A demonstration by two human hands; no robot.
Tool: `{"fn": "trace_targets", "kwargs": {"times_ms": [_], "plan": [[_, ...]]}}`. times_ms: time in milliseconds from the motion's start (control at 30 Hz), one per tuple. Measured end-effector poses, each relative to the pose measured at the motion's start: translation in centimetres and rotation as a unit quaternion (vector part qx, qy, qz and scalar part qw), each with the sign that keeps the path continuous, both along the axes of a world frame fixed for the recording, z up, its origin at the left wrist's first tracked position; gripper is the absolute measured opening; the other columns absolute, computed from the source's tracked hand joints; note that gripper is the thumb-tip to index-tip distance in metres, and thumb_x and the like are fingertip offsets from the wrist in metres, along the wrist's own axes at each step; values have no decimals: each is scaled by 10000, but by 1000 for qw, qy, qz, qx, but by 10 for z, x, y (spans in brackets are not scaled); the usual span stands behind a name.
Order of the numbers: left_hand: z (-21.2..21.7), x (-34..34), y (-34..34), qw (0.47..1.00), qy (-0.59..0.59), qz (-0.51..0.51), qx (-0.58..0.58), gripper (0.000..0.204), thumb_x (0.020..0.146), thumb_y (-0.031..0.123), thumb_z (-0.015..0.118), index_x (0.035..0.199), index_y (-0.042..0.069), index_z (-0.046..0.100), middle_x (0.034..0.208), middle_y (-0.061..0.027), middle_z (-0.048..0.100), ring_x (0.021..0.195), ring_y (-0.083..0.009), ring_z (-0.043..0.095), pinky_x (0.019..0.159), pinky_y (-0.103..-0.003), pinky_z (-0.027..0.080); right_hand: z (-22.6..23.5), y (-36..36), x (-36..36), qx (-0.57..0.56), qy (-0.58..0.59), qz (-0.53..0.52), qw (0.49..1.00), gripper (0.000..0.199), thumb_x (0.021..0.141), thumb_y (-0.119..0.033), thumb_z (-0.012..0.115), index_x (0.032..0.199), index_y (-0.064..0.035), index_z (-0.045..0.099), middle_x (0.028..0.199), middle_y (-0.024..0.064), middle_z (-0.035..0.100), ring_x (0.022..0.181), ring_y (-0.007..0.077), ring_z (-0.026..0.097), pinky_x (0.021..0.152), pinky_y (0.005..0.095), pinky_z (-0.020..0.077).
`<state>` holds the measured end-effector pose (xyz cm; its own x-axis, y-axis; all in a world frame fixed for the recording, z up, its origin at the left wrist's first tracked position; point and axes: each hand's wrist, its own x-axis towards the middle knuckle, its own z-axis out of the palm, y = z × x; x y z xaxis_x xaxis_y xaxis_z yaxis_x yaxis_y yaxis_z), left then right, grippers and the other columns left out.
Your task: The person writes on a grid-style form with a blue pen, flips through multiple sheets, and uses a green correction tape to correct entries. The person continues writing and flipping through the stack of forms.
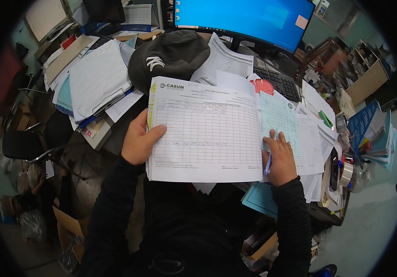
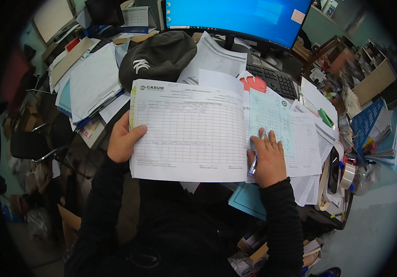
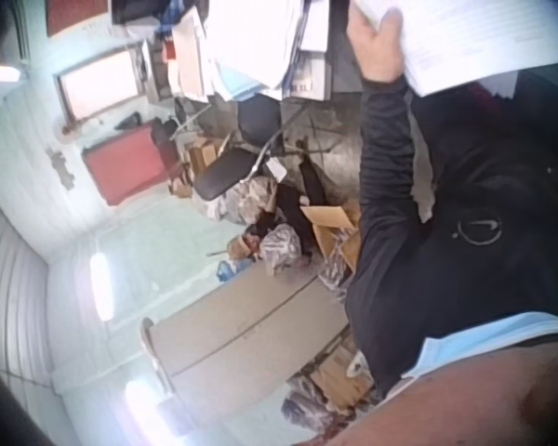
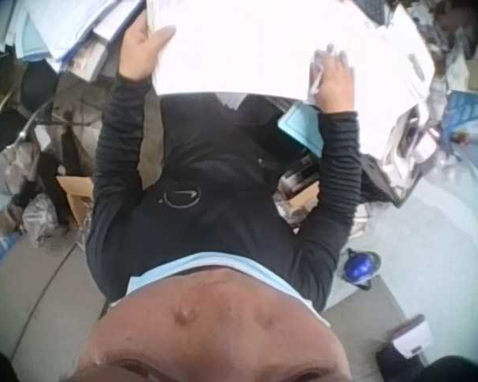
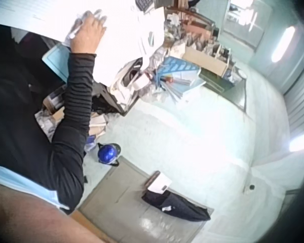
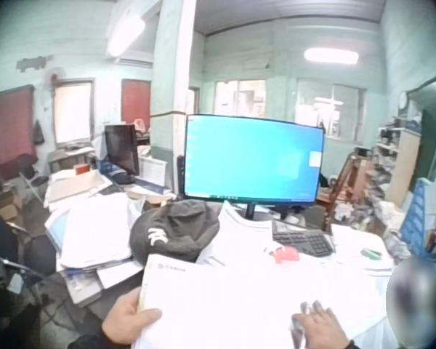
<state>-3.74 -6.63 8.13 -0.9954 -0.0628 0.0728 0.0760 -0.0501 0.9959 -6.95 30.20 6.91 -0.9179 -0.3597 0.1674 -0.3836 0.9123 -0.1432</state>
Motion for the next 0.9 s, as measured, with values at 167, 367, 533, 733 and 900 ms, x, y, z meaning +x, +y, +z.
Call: {"fn": "trace_targets", "kwargs": {"times_ms": [167,367,533,733,900], "plan": [[-9,0,-4,999,43,0,27,446,887,18,593,1305,-90,483,1194,-158,637,1056,-196,626,944,-319,485,-8,3,-2,-16,24,7,1000,381,938,-256,589,1270,-75,548,1414,223,505,1371,448,389,1105,614,296],[-17,4,-16,1000,28,-2,-3,521,890,19,570,1371,-109,417,1263,-194,597,1118,-223,604,992,-331,450,1,-3,1,11,32,-12,999,331,948,-250,593,1246,-110,556,1406,178,524,1379,432,384,1092,654,278],[-11,1,-14,999,33,-10,6,528,893,25,561,1380,-108,408,1285,-200,584,1141,-233,591,1008,-342,438,10,-3,-2,15,-20,17,1000,288,979,-255,553,1238,-128,565,1417,178,514,1414,428,336,1109,667,241],[14,-10,-14,998,52,15,20,528,908,98,503,1383,-114,413,1268,-209,595,1111,-233,605,987,-312,443,18,0,-7,-46,-38,55,997,234,1003,-248,514,1199,-134,572,1444,129,508,1435,409,309,1139,651,195],[59,-34,1,997,64,-51,13,511,923,162,462,1351,-117,448,1240,-209,608,1096,-219,607,968,-298,445,2,1,-11,-109,-28,83,990,210,989,-197,525,1168,-96,567,1407,95,543,1384,399,396,1124,674,205]]}}
